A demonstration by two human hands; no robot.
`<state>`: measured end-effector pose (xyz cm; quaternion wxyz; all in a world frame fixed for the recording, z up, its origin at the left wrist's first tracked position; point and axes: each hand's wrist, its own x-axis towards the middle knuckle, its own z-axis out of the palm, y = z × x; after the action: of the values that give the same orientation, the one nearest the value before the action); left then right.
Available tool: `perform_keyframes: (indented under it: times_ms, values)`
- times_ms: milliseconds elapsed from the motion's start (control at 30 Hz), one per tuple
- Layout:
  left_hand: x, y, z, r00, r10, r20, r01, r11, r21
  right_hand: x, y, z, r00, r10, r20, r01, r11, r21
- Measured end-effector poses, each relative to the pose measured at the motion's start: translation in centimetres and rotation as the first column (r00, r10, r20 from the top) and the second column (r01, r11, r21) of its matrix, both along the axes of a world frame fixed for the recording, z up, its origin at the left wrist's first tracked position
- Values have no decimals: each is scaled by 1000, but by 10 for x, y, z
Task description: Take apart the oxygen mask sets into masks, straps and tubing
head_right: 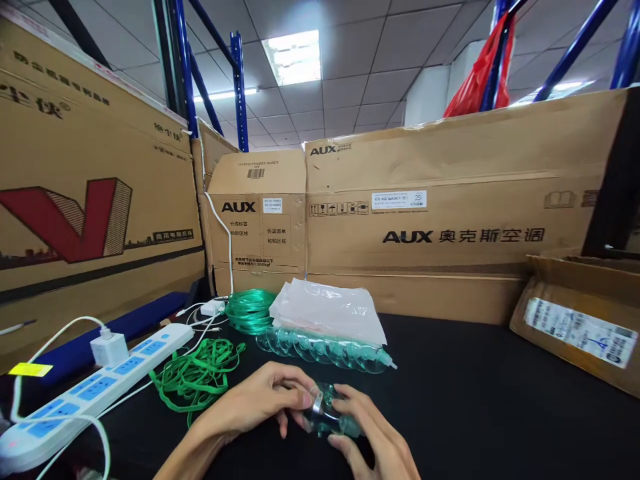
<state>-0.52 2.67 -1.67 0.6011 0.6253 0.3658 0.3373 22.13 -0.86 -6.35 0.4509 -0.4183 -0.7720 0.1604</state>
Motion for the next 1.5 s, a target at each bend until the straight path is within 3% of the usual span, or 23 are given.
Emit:
perform_keyframes:
  times_ms: [167, 267, 433, 633, 867, 1033, 1267, 1367, 1500]
  values:
    - [2, -2, 2, 999, -34, 1, 34, 994, 104, -8, -8, 16, 985, 22, -172, -64, 968, -243]
    - [7, -5, 3, 999, -11, -46, 18, 987, 161, -9, -9, 17, 960, 30, -280, -118, 945, -305]
    - [13, -11, 6, 995, 51, -89, -25, 963, 268, -7, -2, 14, 946, 27, -322, -131, 943, -307]
    - [17, -17, 9, 978, 136, -156, -77, 938, 337, -14, -6, 21, 960, -49, -275, -44, 946, -320]
    - [16, -5, -4, 999, 37, 15, -39, 978, 204, -11, -7, 19, 965, -66, -254, -7, 961, -278]
    - [19, -1, -13, 996, 56, 68, -65, 990, 126, -9, -6, 15, 967, -75, -244, 5, 961, -277]
    - [26, -14, 1, 970, 242, -37, -219, 924, 313, -5, -4, 10, 934, -170, -315, 69, 949, -307]
    - [25, -19, 7, 959, 252, -132, -173, 885, 433, -5, -6, 10, 927, -188, -323, 81, 945, -318]
    - [27, -21, 5, 951, 212, -224, -88, 883, 461, -6, -8, 13, 922, -198, -333, 85, 942, -324]
